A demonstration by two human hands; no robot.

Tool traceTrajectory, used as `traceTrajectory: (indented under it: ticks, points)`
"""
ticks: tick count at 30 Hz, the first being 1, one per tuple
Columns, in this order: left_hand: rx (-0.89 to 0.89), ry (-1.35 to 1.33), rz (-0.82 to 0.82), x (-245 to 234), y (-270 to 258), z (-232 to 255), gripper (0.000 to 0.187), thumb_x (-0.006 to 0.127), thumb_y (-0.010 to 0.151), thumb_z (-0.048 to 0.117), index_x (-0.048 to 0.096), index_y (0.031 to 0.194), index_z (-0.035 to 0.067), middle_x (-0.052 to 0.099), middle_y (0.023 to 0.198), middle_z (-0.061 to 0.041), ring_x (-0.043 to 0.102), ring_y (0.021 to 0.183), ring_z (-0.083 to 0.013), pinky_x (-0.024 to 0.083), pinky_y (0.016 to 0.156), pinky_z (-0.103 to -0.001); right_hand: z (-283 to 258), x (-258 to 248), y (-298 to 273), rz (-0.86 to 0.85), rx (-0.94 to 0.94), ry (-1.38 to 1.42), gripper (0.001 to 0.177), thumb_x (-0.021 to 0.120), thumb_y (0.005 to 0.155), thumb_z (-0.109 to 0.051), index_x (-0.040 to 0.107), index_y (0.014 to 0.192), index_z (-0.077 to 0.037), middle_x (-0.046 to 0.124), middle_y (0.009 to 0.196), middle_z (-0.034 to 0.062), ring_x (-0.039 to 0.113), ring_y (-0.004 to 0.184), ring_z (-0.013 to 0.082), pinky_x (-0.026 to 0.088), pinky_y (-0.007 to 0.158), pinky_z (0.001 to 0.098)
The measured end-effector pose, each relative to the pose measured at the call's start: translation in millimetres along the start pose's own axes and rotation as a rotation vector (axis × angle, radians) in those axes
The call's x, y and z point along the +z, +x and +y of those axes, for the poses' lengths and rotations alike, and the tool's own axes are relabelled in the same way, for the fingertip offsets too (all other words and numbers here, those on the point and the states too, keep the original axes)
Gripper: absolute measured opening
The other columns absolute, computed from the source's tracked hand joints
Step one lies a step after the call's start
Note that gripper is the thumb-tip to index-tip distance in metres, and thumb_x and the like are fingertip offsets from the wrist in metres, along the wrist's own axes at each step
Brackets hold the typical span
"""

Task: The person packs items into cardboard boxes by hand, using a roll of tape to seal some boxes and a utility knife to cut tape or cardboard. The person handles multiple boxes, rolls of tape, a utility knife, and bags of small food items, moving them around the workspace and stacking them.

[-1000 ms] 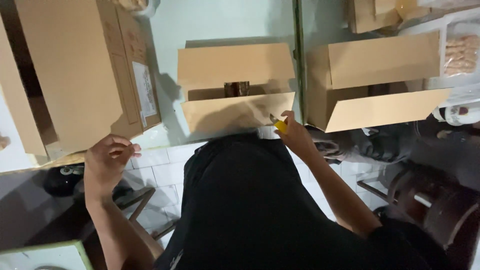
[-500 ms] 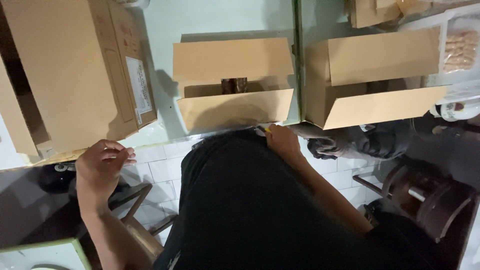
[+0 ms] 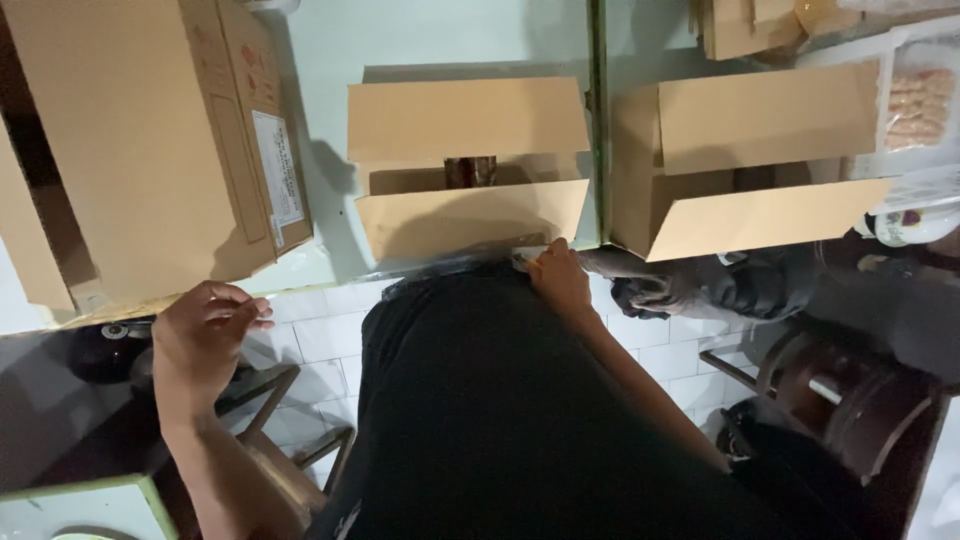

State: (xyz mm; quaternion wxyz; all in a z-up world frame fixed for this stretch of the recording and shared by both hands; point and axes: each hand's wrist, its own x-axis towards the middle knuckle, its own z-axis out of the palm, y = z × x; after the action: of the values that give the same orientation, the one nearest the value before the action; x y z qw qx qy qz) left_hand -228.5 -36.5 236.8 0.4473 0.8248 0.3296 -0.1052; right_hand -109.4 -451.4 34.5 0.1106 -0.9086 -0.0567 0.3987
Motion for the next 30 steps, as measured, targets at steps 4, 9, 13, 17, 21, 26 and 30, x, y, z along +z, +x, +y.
traceTrajectory:
  ticks: [4, 9, 13, 17, 21, 26, 30]
  points:
    - [-0.028, -0.120, -0.012, 3.9, 1.6, -17.5, 0.011, 0.062, 0.102, -0.003, 0.063, 0.092, 0.000, 0.075, 0.084, -0.016, 0.078, 0.074, -0.0257, 0.055, 0.062, -0.027, 0.9, 3.8, 7.5, -0.046, 0.032, -0.092, 0.043, 0.055, 0.104, -0.034, 0.063, 0.119, 0.005, 0.050, 0.127, 0.0214, 0.056, 0.113, 0.0415, 0.054, 0.089, 0.0556]
    - [-0.030, -0.054, 0.001, 4.1, -1.9, -6.6, 0.011, 0.063, 0.101, -0.005, 0.065, 0.091, -0.001, 0.077, 0.087, -0.015, 0.078, 0.076, -0.0246, 0.056, 0.063, -0.027, -2.9, 2.7, 10.0, 0.026, -0.050, -0.160, 0.055, 0.053, 0.103, -0.048, 0.073, 0.106, 0.003, 0.053, 0.130, 0.0267, 0.061, 0.103, 0.0436, 0.053, 0.082, 0.0530]
    - [-0.070, -0.039, 0.022, 6.2, -4.1, -6.1, 0.009, 0.065, 0.101, -0.002, 0.066, 0.093, 0.001, 0.077, 0.086, -0.013, 0.078, 0.076, -0.0236, 0.054, 0.065, -0.025, -1.2, 6.5, 17.2, 0.024, -0.053, -0.173, 0.055, 0.059, 0.099, -0.052, 0.074, 0.114, -0.001, 0.050, 0.146, 0.0225, 0.062, 0.112, 0.0423, 0.054, 0.089, 0.0518]
    - [0.043, -0.153, 0.126, -8.8, -8.8, -19.0, 0.010, 0.061, 0.106, -0.008, 0.063, 0.098, -0.002, 0.072, 0.088, -0.016, 0.074, 0.075, -0.0233, 0.057, 0.065, -0.028, 11.0, 18.0, 28.4, -0.011, -0.050, -0.246, 0.058, 0.063, 0.096, -0.045, 0.062, 0.133, 0.000, 0.039, 0.152, 0.0298, 0.056, 0.115, 0.0493, 0.053, 0.092, 0.0554]
    - [0.110, 0.022, 0.027, -20.0, -12.7, -7.0, 0.012, 0.059, 0.100, -0.013, 0.068, 0.096, -0.006, 0.077, 0.093, -0.019, 0.077, 0.076, -0.0236, 0.061, 0.061, -0.030, 20.8, 27.0, 34.8, 0.048, -0.098, -0.281, 0.077, 0.060, 0.097, -0.057, 0.054, 0.138, 0.008, 0.044, 0.145, 0.0334, 0.059, 0.110, 0.0498, 0.052, 0.091, 0.0560]
    - [0.076, 0.124, -0.043, -29.9, -36.8, 36.7, 0.003, 0.072, 0.090, 0.006, 0.072, 0.091, 0.003, 0.081, 0.089, -0.009, 0.079, 0.076, -0.0172, 0.062, 0.072, -0.028, 3.5, -7.4, 7.0, 0.004, -0.098, -0.165, 0.048, 0.063, 0.097, -0.040, 0.065, 0.124, 0.000, 0.050, 0.135, 0.0245, 0.059, 0.114, 0.0423, 0.053, 0.093, 0.0545]
    - [0.349, 0.465, 0.077, -61.6, -71.3, 50.1, 0.006, 0.078, 0.090, 0.023, 0.075, 0.095, 0.020, 0.077, 0.092, 0.010, 0.072, 0.078, -0.0093, 0.051, 0.077, -0.028, 24.5, 2.8, 14.4, 0.073, -0.150, -0.043, 0.061, 0.062, 0.091, -0.030, 0.045, 0.146, -0.009, 0.046, 0.134, 0.0197, 0.062, 0.111, 0.0465, 0.053, 0.086, 0.0601]
